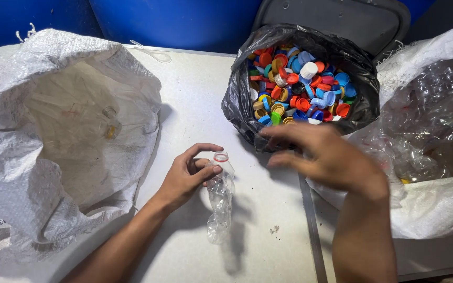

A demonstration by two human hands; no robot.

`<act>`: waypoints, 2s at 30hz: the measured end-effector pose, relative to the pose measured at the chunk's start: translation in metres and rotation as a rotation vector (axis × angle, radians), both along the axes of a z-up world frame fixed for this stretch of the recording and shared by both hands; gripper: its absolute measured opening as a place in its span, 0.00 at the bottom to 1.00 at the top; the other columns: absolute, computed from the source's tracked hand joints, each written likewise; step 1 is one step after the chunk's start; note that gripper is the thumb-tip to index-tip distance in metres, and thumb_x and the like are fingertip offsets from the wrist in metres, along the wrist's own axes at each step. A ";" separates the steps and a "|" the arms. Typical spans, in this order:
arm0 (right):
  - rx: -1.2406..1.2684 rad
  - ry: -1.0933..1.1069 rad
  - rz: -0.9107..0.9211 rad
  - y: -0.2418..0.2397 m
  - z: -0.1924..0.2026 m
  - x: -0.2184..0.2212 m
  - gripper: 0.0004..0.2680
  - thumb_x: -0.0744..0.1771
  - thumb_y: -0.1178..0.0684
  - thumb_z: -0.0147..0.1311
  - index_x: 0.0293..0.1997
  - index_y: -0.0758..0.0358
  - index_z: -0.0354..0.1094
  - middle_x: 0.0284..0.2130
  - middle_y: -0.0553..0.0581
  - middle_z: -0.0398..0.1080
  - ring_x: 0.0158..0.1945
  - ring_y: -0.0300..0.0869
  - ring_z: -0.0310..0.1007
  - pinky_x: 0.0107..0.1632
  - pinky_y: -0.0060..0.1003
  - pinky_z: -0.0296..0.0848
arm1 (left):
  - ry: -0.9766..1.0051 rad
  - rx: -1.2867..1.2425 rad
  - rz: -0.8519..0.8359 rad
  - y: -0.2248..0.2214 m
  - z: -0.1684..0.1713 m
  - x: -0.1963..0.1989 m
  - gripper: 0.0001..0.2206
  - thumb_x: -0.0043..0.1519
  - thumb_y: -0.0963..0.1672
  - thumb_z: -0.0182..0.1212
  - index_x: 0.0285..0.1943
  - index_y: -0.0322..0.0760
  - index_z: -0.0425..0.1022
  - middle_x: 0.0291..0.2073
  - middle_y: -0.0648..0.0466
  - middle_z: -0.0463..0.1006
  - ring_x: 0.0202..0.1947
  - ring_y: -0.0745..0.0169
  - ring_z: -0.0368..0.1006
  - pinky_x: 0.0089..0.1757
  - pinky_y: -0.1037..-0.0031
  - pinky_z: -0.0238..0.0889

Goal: Sorting plastic bottles and bottle caps from large recycling bags.

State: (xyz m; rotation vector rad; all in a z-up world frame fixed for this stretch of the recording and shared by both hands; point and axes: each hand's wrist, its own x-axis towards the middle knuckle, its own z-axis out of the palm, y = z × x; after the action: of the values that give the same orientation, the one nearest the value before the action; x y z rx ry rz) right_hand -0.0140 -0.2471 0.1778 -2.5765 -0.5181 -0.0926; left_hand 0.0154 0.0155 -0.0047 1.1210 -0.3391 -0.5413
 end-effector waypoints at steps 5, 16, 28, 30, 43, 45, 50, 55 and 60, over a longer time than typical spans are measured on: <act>0.098 0.377 0.502 0.048 -0.006 -0.007 0.27 0.64 0.41 0.63 0.71 0.57 0.60 0.51 0.61 0.77 0.47 0.47 0.81 0.50 0.42 0.78 | -0.022 -0.039 0.133 0.000 -0.004 0.000 0.18 0.68 0.49 0.57 0.57 0.30 0.74 0.29 0.60 0.75 0.28 0.75 0.68 0.32 0.80 0.63; -0.096 0.253 0.263 0.081 -0.025 -0.010 0.21 0.61 0.42 0.65 0.58 0.53 0.73 0.48 0.58 0.73 0.34 0.46 0.79 0.37 0.41 0.78 | 0.106 -0.216 0.306 0.000 -0.009 0.005 0.19 0.71 0.52 0.49 0.57 0.32 0.70 0.31 0.53 0.77 0.28 0.67 0.74 0.31 0.77 0.66; 0.053 -0.200 0.103 0.144 -0.006 0.029 0.09 0.64 0.57 0.62 0.48 0.65 0.74 0.43 0.59 0.74 0.27 0.39 0.76 0.32 0.33 0.76 | -0.582 0.359 1.109 0.016 0.016 -0.007 0.31 0.73 0.51 0.41 0.81 0.29 0.47 0.76 0.33 0.57 0.75 0.39 0.55 0.73 0.56 0.44; 0.063 -0.251 0.130 0.161 -0.007 0.039 0.09 0.65 0.57 0.62 0.47 0.66 0.74 0.44 0.59 0.74 0.29 0.39 0.76 0.34 0.33 0.76 | -0.570 0.395 1.131 0.017 0.012 -0.002 0.32 0.71 0.51 0.42 0.81 0.29 0.48 0.78 0.35 0.55 0.78 0.39 0.51 0.75 0.55 0.39; -0.096 -0.243 0.338 0.235 -0.131 0.137 0.20 0.67 0.48 0.65 0.61 0.70 0.68 0.42 0.68 0.69 0.38 0.51 0.75 0.44 0.38 0.78 | -0.546 0.635 1.031 0.004 -0.067 0.017 0.31 0.73 0.52 0.44 0.78 0.26 0.46 0.74 0.33 0.52 0.77 0.37 0.46 0.74 0.50 0.33; -0.263 -0.107 0.441 0.244 -0.174 0.165 0.25 0.67 0.43 0.65 0.69 0.66 0.65 0.35 0.66 0.70 0.38 0.52 0.73 0.51 0.40 0.75 | -0.525 0.664 0.948 -0.003 -0.085 0.021 0.25 0.74 0.50 0.44 0.75 0.29 0.52 0.69 0.36 0.58 0.75 0.41 0.52 0.75 0.54 0.39; 0.073 -0.091 0.560 0.291 -0.216 0.202 0.27 0.62 0.44 0.69 0.63 0.72 0.65 0.56 0.73 0.70 0.53 0.54 0.70 0.56 0.44 0.67 | -0.527 0.670 0.955 -0.007 -0.080 0.021 0.28 0.71 0.48 0.49 0.77 0.29 0.51 0.72 0.36 0.57 0.76 0.41 0.51 0.74 0.54 0.40; 0.072 -0.063 0.563 0.315 -0.193 0.185 0.26 0.63 0.45 0.67 0.63 0.72 0.66 0.56 0.73 0.70 0.53 0.54 0.70 0.57 0.45 0.67 | -0.528 0.676 0.949 -0.010 -0.071 0.013 0.31 0.68 0.46 0.54 0.78 0.29 0.49 0.74 0.36 0.55 0.76 0.41 0.50 0.72 0.55 0.40; 0.075 -0.043 0.579 0.334 -0.183 0.180 0.24 0.63 0.46 0.66 0.62 0.71 0.66 0.55 0.72 0.70 0.54 0.55 0.70 0.57 0.45 0.68 | -0.541 0.686 0.954 -0.006 -0.047 0.011 0.35 0.65 0.44 0.59 0.80 0.28 0.48 0.77 0.37 0.53 0.77 0.41 0.49 0.71 0.55 0.41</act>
State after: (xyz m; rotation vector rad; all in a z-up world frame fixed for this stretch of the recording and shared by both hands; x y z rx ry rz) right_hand 0.1656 0.0867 -0.0052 -2.2564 -1.2235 0.0340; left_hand 0.0264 0.0098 -0.0517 1.9137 -0.0349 0.5582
